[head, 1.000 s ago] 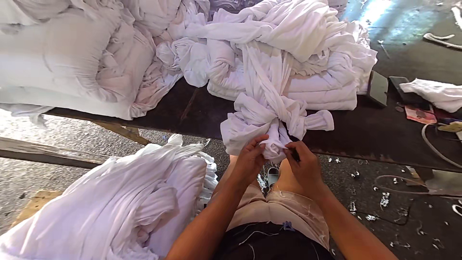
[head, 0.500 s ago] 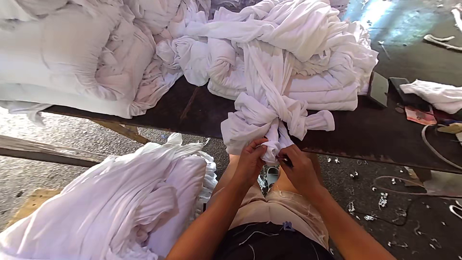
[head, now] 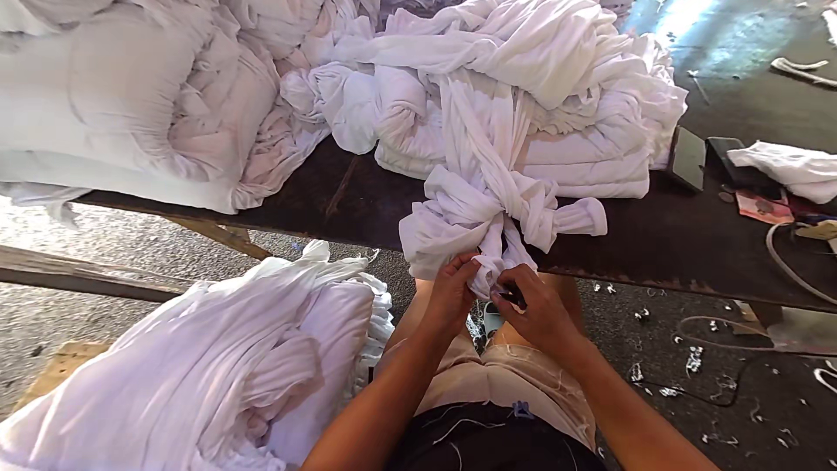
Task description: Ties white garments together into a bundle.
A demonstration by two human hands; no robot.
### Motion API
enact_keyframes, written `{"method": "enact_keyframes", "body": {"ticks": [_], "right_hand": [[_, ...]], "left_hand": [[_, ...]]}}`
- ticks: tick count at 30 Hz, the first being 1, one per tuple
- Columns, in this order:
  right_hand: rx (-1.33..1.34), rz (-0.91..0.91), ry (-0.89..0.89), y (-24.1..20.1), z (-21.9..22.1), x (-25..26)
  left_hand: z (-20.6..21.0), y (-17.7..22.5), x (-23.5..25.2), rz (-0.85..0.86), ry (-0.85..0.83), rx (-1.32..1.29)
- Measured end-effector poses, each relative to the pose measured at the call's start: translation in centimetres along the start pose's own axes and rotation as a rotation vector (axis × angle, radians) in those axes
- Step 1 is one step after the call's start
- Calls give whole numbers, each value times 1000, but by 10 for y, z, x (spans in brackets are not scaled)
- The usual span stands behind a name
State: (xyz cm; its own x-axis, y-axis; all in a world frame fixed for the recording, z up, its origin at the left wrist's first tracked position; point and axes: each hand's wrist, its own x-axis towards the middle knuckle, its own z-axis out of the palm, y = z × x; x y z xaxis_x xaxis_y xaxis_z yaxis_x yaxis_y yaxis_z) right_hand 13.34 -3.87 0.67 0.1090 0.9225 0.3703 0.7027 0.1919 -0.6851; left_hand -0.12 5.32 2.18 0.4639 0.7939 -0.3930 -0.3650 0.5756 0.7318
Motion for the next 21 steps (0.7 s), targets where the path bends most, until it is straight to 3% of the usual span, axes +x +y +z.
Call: {"method": "enact_keyframes", "body": {"ticks": [6,12,21], "right_hand": [[109,79,-94,-5,-8,2],[230,23,-7,0,-7,1],[48,-70,109,2,-2,2]], "left_hand": [[-1,0,0,-9,-3,-6],[-1,-1,1,-6,-30,-31],[-1,-2,1,-15,-40,-24]]}}
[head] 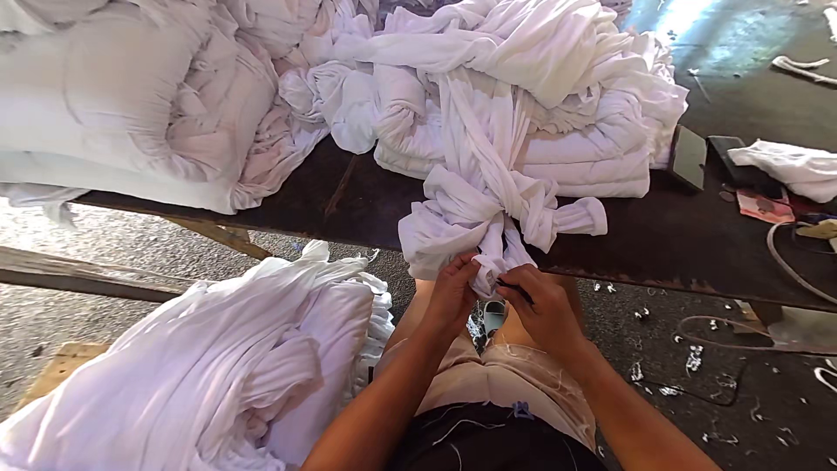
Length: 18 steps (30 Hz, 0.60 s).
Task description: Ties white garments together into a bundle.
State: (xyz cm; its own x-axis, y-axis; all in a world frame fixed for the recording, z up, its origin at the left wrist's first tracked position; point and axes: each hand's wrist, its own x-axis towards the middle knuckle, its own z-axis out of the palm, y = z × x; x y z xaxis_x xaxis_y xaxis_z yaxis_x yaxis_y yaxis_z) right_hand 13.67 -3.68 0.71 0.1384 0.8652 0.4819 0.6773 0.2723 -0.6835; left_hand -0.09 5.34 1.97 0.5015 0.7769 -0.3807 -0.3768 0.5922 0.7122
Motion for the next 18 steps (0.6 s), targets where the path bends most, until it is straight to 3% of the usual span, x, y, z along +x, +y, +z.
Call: {"method": "enact_keyframes", "body": {"ticks": [9,18], "right_hand": [[-123,-60,16,-3,5,2],[258,163,-71,-7,-6,3]], "left_hand": [[0,-1,-1,18,-5,6],[-2,0,-2,50,-36,-70]]}}
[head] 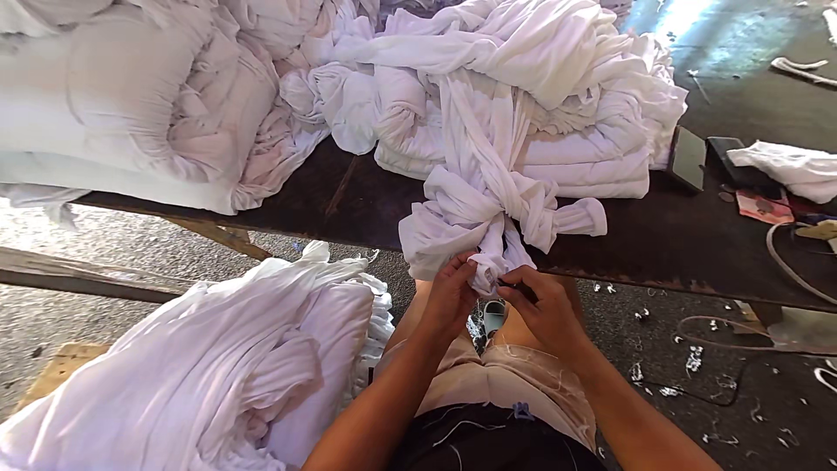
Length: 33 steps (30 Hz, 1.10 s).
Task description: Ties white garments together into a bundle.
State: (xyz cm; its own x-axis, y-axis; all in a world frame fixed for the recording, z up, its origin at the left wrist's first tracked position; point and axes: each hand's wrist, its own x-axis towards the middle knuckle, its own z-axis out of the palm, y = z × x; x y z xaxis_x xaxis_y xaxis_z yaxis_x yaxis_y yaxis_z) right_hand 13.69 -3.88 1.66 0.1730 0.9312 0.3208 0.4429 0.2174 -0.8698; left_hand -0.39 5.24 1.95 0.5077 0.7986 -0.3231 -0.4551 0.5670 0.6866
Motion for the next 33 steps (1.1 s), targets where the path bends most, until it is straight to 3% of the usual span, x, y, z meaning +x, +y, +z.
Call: {"method": "enact_keyframes", "body": {"ticks": [9,16,21,33], "right_hand": [[-53,49,-43,-2,1,0],[-95,-68,-13,-3,1,0],[-91,-27,1,-2,-1,0],[-18,27,51,2,-4,0]], "left_hand": [[-1,-1,-2,99,-9,168],[1,-2,-3,82,-10,166],[-1,-2,-2,73,-23,140],[-5,-2,-5,176,-181,117]]}}
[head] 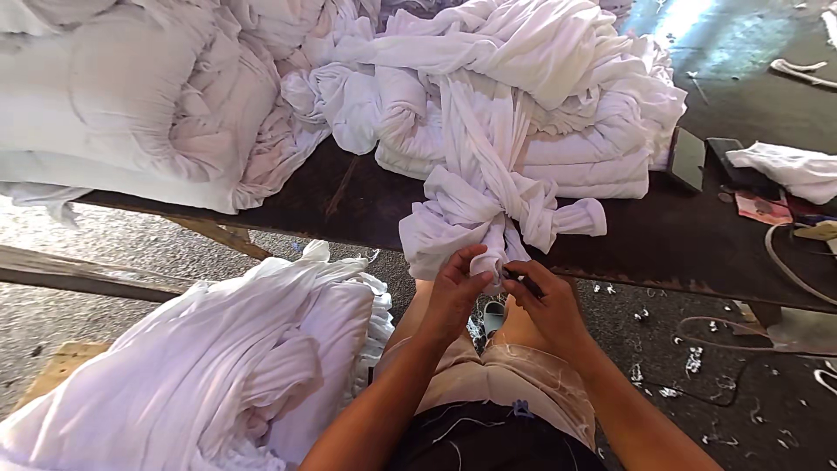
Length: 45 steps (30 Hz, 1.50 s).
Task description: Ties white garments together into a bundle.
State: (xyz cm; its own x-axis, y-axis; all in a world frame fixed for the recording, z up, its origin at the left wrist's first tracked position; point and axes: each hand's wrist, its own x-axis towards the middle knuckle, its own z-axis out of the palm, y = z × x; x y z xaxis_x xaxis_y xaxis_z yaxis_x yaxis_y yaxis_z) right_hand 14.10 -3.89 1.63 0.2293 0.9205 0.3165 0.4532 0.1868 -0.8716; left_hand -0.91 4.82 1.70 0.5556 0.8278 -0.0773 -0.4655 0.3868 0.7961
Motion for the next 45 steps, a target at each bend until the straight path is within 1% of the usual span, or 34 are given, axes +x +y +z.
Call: {"method": "enact_keyframes", "body": {"ticks": [3,8,12,15,18,22,27,33,37,45], "right_hand": [[-17,-11,-14,2,-1,-1],[-26,36,-39,0,-1,-1],[-54,19,12,0,0,0],[-1,-2,61,4,1,2],[100,33,6,4,0,3],[206,58,-93,3,0,4],[187,43,-66,5,0,3],[250,47,-95,4,2,3],[235,32,-95,5,2,3],[191,36,-80,8,2,0]], "left_hand": [[1,1,0,-21,31,-28],[1,2,0,-27,38,-29],[1,1,0,-30,44,-31],[0,0,0,-31,34,-27],[0,-1,-1,-36,25,-20],[-1,-1,-2,-38,29,26],[-6,-3,-4,-12,9,198],[-7,-4,-5,-11,-13,186],[-8,-4,-5,-7,-18,191],[-8,-5,-6,-11,12,308]]}}
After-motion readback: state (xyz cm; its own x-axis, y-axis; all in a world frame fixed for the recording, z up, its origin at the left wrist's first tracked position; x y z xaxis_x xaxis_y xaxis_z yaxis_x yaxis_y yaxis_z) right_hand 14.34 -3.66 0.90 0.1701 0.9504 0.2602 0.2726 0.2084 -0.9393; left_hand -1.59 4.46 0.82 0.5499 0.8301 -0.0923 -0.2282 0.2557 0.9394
